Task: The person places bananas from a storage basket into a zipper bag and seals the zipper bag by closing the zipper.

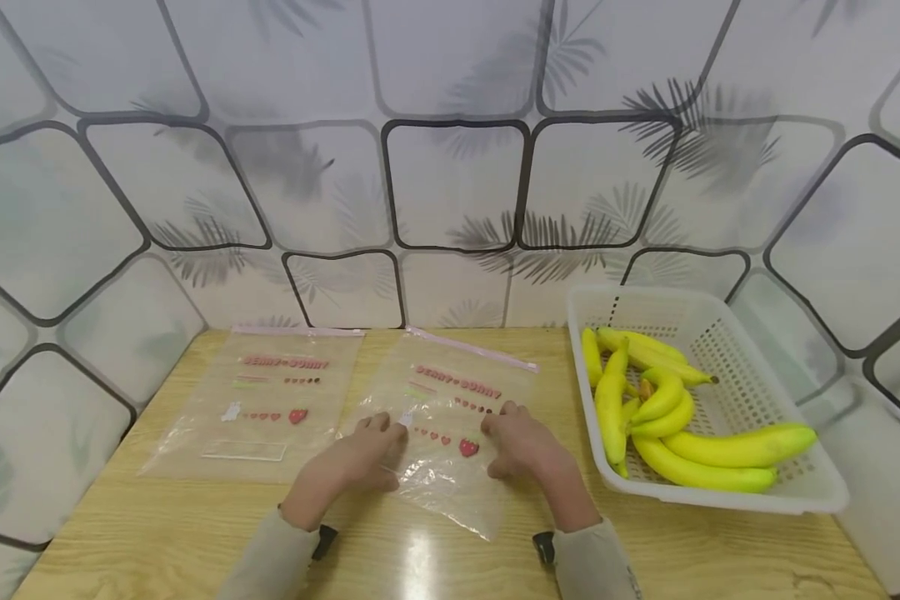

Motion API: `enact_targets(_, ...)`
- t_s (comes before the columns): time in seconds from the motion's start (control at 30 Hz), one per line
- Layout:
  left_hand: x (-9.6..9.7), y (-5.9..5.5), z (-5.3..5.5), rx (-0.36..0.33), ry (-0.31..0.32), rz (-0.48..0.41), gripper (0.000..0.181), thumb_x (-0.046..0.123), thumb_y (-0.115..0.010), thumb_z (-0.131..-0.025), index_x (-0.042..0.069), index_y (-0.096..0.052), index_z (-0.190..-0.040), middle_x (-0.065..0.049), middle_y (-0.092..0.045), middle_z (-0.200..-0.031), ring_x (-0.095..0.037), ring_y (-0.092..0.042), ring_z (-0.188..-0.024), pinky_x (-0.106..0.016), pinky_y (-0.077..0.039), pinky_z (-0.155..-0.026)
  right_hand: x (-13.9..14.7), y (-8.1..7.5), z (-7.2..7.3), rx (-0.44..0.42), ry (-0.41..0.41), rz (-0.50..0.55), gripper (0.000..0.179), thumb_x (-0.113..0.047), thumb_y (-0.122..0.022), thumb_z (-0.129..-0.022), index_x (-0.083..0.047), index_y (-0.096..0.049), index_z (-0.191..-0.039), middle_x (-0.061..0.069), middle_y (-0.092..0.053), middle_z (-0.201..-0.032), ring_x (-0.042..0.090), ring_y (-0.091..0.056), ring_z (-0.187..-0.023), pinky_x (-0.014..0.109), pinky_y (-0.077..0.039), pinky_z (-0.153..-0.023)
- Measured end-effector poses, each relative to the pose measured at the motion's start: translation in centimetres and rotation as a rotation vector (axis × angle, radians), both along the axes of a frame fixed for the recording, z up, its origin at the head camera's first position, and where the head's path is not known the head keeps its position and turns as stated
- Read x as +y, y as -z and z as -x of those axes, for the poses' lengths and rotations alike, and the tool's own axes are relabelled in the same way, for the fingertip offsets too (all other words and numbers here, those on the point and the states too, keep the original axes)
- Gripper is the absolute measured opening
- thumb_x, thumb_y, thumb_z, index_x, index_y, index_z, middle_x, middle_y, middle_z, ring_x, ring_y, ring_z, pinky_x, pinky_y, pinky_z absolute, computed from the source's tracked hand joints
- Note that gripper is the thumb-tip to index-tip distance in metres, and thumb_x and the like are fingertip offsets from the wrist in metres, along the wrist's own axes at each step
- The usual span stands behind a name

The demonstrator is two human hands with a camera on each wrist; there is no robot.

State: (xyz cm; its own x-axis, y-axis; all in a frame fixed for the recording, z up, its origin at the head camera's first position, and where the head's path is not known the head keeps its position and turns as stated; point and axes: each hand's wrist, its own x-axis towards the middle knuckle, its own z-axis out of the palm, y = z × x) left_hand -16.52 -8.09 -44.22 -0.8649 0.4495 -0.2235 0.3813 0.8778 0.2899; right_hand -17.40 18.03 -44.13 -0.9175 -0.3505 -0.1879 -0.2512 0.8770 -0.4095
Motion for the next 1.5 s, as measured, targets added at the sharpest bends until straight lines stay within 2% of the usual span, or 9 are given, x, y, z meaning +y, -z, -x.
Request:
enact_targets(0.23,-0.2,-0.3,-0.2,-0.005,0.013,-0.008,0.063,0.022,-0.086,-0.075,0.008,-0.056,-0.129,-0.023,-0.046,-0.141,-0.044,-0.042,-0.133,-0.061,-0.048,-0.098,0.5,0.4,-0.4,0.056,-0.034,-0.021,0.065,-0.017,-0.086,-0.066,-0.003,-0.064,-0.125,0.023,-0.054,-0.124,0.036,-0.053,-0.110,0.052,-0.049,-0.095)
enact_targets(0.37,0.4,-0.6,-0.5,0.039,-0.012,0.020,0.040,0.014,-0.077,-0.081,0.008,-0.060,-0.117,-0.019,-0.054,-0.119,-0.037,-0.053,-0.111,-0.053,-0.053,-0.087,0.5,0.2,-0.4,0.060,-0.025,-0.051,0.064,-0.019,-0.086,-0.067,-0.004,-0.064,-0.125,0.021,-0.054,-0.126,0.036,-0.054,-0.110,0.052,-0.050,-0.093)
enact_targets(0.5,1.3,-1.2,-1.2,0.036,-0.073,0.028,0.027,0.011,-0.071,-0.083,0.006,-0.061,-0.107,-0.016,-0.053,-0.101,-0.032,-0.052,-0.093,-0.046,-0.054,-0.072,0.3,0.0,-0.3,0.056,-0.040,-0.081,0.063,-0.022,-0.085,-0.067,-0.004,-0.064,-0.124,0.021,-0.055,-0.124,0.035,-0.055,-0.107,0.052,-0.052,-0.090)
enact_targets(0.57,1.8,-1.2,-1.6,0.018,-0.096,0.025,0.032,0.019,-0.074,-0.083,0.003,-0.060,-0.107,-0.018,-0.053,-0.102,-0.033,-0.052,-0.094,-0.046,-0.054,-0.073,0.3,0.0,-0.4,0.052,-0.059,-0.090,0.062,-0.023,-0.085,-0.068,-0.003,-0.064,-0.123,0.022,-0.055,-0.124,0.036,-0.055,-0.107,0.053,-0.052,-0.090)
enact_targets(0.73,2.8,-0.7,-1.9,0.057,-0.098,0.048,0.060,0.036,-0.083,-0.077,-0.002,-0.057,-0.116,-0.024,-0.053,-0.110,-0.037,-0.054,-0.100,-0.045,-0.056,-0.079,0.8,-0.2,-0.3,0.054,-0.061,-0.112,0.058,-0.021,-0.083,-0.072,-0.004,-0.064,-0.123,0.023,-0.054,-0.126,0.039,-0.053,-0.111,0.054,-0.049,-0.094)
enact_targets(0.87,2.9,-0.4,-1.8,0.070,-0.111,0.067,0.066,0.036,-0.086,-0.075,-0.003,-0.056,-0.120,-0.026,-0.053,-0.115,-0.039,-0.054,-0.103,-0.044,-0.057,-0.080,1.0,-0.2,-0.3,0.023,-0.033,-0.081,0.054,-0.017,-0.082,-0.074,-0.008,-0.065,-0.125,0.022,-0.052,-0.127,0.037,-0.052,-0.113,0.053,-0.048,-0.094)
enact_targets(1.03,2.3,-0.1,-1.5,0.035,-0.107,0.074,0.069,0.034,-0.087,-0.075,-0.002,-0.055,-0.125,-0.024,-0.052,-0.115,-0.039,-0.053,-0.107,-0.044,-0.057,-0.079,1.0,-0.1,-0.6,0.005,-0.017,-0.036,0.049,-0.013,-0.079,-0.074,-0.010,-0.068,-0.122,0.022,-0.052,-0.126,0.038,-0.050,-0.115,0.054,-0.047,-0.095)
enact_targets(1.3,1.3,0.0,-1.1,0.006,-0.075,0.000,0.060,0.020,-0.088,-0.073,0.002,-0.057,-0.121,-0.018,-0.054,-0.112,-0.033,-0.053,-0.103,-0.044,-0.056,-0.081,1.4,0.1,-0.9,0.010,-0.006,0.002,0.043,-0.007,-0.076,-0.074,-0.009,-0.068,-0.116,0.027,-0.050,-0.132,0.043,-0.050,-0.117,0.058,-0.046,-0.095)
enact_targets(1.5,2.1,-0.9,-2.2,0.059,-0.066,0.064,0.033,0.003,-0.069,-0.084,0.002,-0.059,-0.115,-0.020,-0.054,-0.112,-0.036,-0.054,-0.102,-0.047,-0.056,-0.080,1.3,0.1,-1.0,0.003,0.010,-0.024,0.044,-0.013,-0.078,-0.074,-0.011,-0.067,-0.117,0.022,-0.053,-0.129,0.036,-0.053,-0.112,0.055,-0.049,-0.091)
